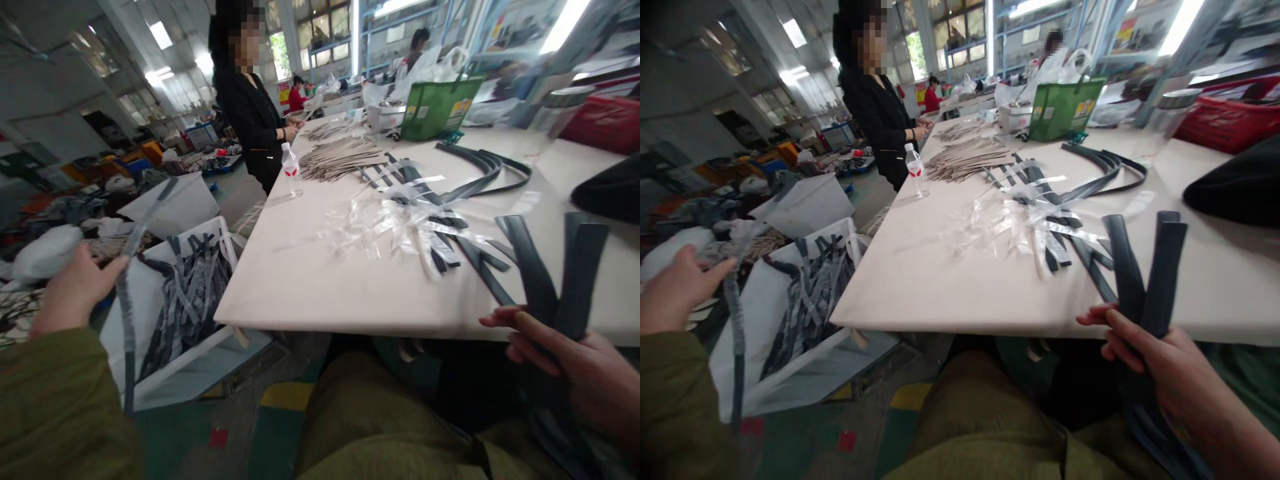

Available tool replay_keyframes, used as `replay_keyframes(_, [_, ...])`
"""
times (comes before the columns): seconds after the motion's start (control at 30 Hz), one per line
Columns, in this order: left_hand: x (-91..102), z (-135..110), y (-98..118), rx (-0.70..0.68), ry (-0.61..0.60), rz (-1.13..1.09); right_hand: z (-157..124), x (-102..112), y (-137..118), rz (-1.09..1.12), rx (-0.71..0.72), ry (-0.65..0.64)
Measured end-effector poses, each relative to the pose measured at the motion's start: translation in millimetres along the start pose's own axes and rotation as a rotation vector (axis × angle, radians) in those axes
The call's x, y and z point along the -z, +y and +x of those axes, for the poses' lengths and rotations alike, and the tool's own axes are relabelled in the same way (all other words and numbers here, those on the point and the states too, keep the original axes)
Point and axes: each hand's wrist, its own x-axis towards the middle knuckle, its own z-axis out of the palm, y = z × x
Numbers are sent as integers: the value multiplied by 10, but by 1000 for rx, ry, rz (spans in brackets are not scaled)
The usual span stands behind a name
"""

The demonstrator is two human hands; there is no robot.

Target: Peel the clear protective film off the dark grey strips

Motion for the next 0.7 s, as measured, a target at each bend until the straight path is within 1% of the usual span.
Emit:
replay_keyframes(0.03, [-110,142,-47,-36,9,108,-36,-25,-8,48,-38,-26])
replay_keyframes(0.07, [-279,244,-80,-65,0,231,-69,-46,0,94,-68,-53])
replay_keyframes(0.1, [-506,308,-107,-80,-42,358,-100,-61,24,129,-83,-74])
replay_keyframes(0.13, [-783,342,-133,-92,-104,474,-130,-71,58,145,-83,-89])
replay_keyframes(0.17, [-1099,354,-167,-98,-192,553,-158,-76,100,150,-75,-109])
replay_keyframes(0.23, [-1775,339,-267,-98,-411,573,-216,-74,184,144,-49,-157])
replay_keyframes(0.27, [-2095,325,-329,-97,-495,587,-245,-68,219,136,-36,-182])
replay_keyframes(0.3, [-2379,310,-394,-97,-558,599,-276,-60,244,127,-27,-208])
replay_keyframes(0.33, [-2613,296,-454,-94,-602,611,-308,-51,259,121,-22,-228])
replay_keyframes(0.37, [-2789,284,-504,-89,-634,621,-342,-41,265,117,-22,-238])
replay_keyframes(0.4, [-2906,275,-542,-83,-655,630,-376,-31,263,112,-29,-242])
replay_keyframes(0.43, [-2970,267,-565,-77,-667,637,-409,-21,255,109,-38,-236])
replay_keyframes(0.47, [-2990,260,-572,-70,-673,640,-440,-12,244,109,-48,-224])
replay_keyframes(0.6, [-2890,185,-475,-37,-686,592,-495,7,219,144,-77,-177])
replay_keyframes(0.67, [-2862,41,-379,-6,-716,508,-470,0,228,170,-70,-185])
replay_keyframes(0.7, [-2867,-75,-325,12,-735,453,-448,-10,235,180,-64,-198])
